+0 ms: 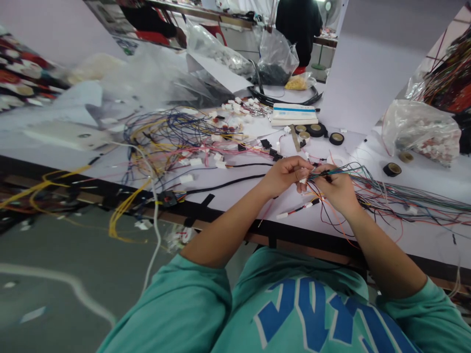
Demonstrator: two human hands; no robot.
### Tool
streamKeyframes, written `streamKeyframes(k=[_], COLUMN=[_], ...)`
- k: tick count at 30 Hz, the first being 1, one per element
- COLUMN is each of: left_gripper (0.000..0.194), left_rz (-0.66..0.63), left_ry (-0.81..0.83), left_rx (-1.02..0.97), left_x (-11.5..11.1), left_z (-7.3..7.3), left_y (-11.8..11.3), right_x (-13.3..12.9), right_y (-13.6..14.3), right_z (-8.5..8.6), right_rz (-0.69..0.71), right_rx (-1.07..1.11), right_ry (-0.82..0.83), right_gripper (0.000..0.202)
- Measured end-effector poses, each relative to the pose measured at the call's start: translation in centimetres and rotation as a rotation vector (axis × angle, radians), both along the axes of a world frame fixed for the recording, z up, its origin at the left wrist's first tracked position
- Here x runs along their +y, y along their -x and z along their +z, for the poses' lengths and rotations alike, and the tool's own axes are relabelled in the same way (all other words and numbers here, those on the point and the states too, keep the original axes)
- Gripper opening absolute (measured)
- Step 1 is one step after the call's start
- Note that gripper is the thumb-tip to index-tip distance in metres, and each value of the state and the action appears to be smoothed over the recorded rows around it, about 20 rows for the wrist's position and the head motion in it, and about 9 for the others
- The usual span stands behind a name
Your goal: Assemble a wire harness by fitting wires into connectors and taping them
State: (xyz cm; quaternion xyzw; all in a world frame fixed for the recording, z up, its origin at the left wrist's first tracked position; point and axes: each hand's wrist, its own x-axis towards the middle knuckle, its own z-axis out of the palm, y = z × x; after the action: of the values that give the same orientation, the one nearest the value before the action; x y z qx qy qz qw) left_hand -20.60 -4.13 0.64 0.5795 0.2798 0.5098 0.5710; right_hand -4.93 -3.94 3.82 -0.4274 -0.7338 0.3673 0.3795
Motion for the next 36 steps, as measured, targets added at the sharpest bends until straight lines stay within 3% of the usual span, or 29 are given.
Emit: streamKeyframes(k=[13,18,24,29,32,36], left_gripper=[0.039,0.043,0.042,0.031,0.022,0.019], left_rz=[0.045,0.02,0.03,0.163,0.242,0.297], left_ry=[0.008,0.03,0.094,0.157,0.241,0.308], left_rx=[-0.006,-0.025,-0.083,-0.214,-0.255,-0.274], left_x=[-0.3,-0.3,0.1,1.0,1.7,2.6], left_z=[0.6,0.9,1.2,1.4,1.3,1.0], left_y=[-0.2,0.2,1.0,2.3,3.1,3.8], right_x=[-0.1,0.6,1.6,2.8,3.8,4.4], right_y=[0.6,0.2,-1.7,-4.4,-5.7,-5.8], right_z=[-0.2,-0.9,0.1,1.6,1.6,1.1], right_rz=[-0.016,-0.016,0.169,0.29,0.217,-0.129], right_rx=[0.031,0.086,0.051,-0.176,-0.375,-0.607], right_ry=[0.009,0.069,0.346,0.395,0.278,-0.08], right_gripper=[0.008,0.028,0.026,0.031,0.024,0.016])
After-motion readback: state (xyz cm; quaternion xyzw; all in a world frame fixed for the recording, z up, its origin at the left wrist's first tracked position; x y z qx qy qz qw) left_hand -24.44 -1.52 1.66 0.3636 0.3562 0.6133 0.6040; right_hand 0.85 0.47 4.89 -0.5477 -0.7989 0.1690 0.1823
